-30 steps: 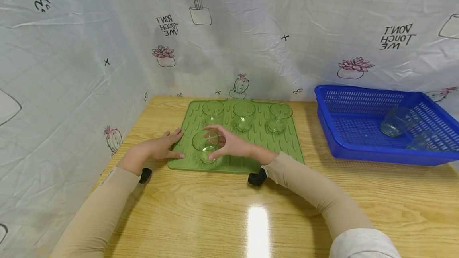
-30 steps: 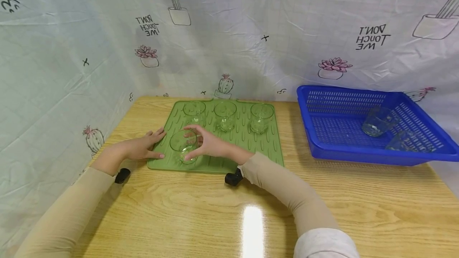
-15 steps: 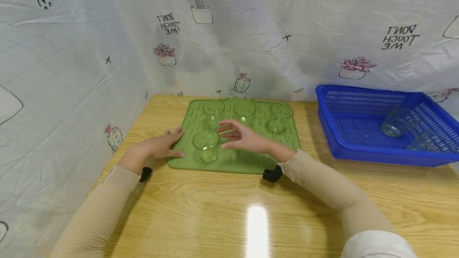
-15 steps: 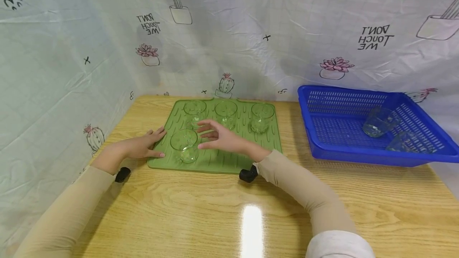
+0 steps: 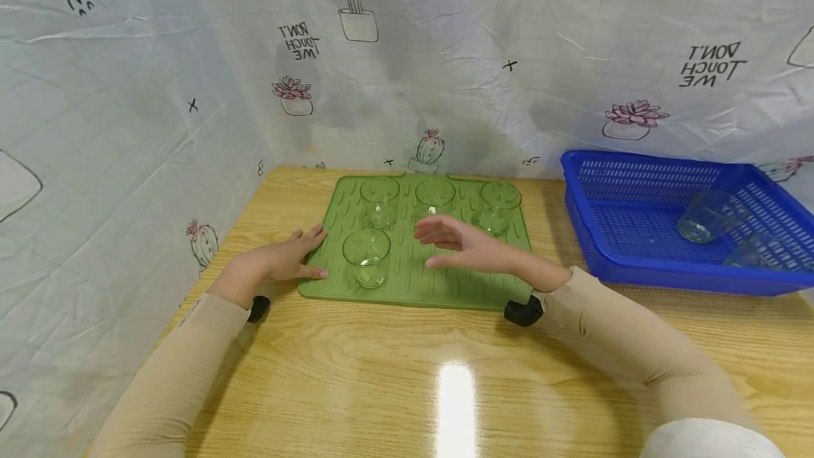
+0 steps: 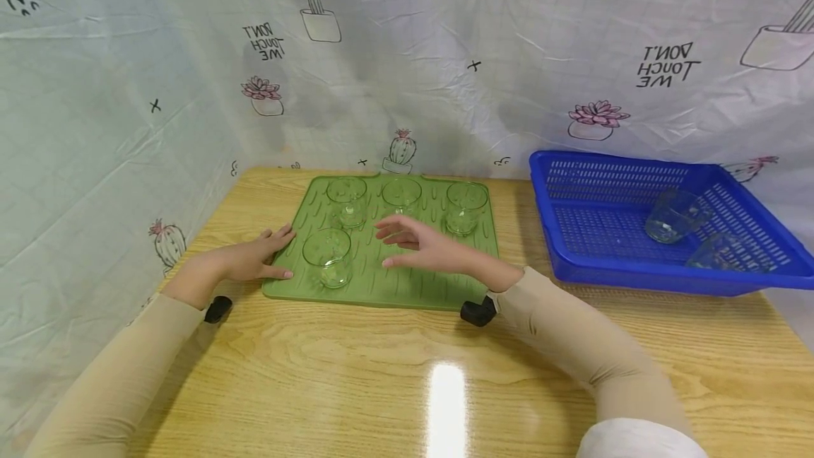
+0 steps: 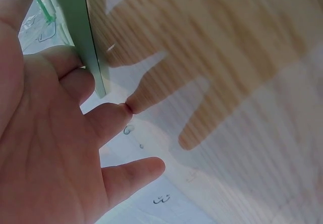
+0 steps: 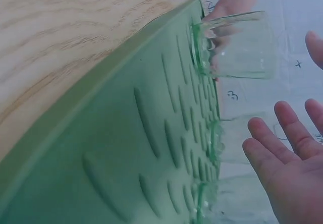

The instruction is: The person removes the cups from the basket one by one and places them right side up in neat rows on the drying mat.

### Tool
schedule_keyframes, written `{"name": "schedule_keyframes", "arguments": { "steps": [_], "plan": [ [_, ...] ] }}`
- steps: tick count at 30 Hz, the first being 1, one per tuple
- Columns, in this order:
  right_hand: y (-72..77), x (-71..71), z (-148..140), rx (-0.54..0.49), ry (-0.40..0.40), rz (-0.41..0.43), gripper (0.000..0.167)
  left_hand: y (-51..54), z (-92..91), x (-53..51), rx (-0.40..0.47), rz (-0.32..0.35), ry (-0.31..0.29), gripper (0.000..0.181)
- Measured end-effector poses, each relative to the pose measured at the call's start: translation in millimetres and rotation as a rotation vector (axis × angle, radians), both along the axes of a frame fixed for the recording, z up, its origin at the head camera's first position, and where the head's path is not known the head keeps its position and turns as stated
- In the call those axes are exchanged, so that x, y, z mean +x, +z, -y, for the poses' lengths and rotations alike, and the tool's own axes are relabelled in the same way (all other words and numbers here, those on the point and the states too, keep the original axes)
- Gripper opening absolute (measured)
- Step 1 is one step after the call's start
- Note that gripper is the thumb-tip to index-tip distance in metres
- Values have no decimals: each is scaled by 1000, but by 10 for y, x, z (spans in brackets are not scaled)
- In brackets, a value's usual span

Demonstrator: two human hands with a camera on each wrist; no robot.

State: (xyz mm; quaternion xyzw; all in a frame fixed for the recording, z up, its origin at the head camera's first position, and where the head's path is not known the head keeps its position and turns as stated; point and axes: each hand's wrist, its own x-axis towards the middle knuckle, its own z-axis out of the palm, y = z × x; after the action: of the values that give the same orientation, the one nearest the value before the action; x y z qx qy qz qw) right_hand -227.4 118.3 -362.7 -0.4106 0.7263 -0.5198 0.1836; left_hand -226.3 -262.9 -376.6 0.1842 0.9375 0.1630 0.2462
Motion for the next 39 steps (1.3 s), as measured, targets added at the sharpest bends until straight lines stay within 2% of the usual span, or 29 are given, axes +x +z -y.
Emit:
{"name": "schedule_keyframes", "arguments": {
  "steps": [11,18,22,25,30,35,39],
  "plan": [
    [256,231,-427,50,-72,-98,59,29,28,1,-11,-7,-17,100],
    [412,311,-682,61,-116,-162,55,61,44,10,-17,-12,-26,100],
    [510,347,-802,49,-148,-225,52,66,52,30,-12,-3,-25,99],
    [603,367,-883,38,-191,-254,51,66,55,42,-7,-1,-24,98],
    [753,377,-1033,18,-267,-252,50,63,65,52,4,2,-26,98],
    [855,328,-1191,7,-331,-280,48,49,80,52,4,4,-28,98],
    [913,282,-1300,47,-426,-296,47,31,88,47,3,4,-27,97]
  ]
}}
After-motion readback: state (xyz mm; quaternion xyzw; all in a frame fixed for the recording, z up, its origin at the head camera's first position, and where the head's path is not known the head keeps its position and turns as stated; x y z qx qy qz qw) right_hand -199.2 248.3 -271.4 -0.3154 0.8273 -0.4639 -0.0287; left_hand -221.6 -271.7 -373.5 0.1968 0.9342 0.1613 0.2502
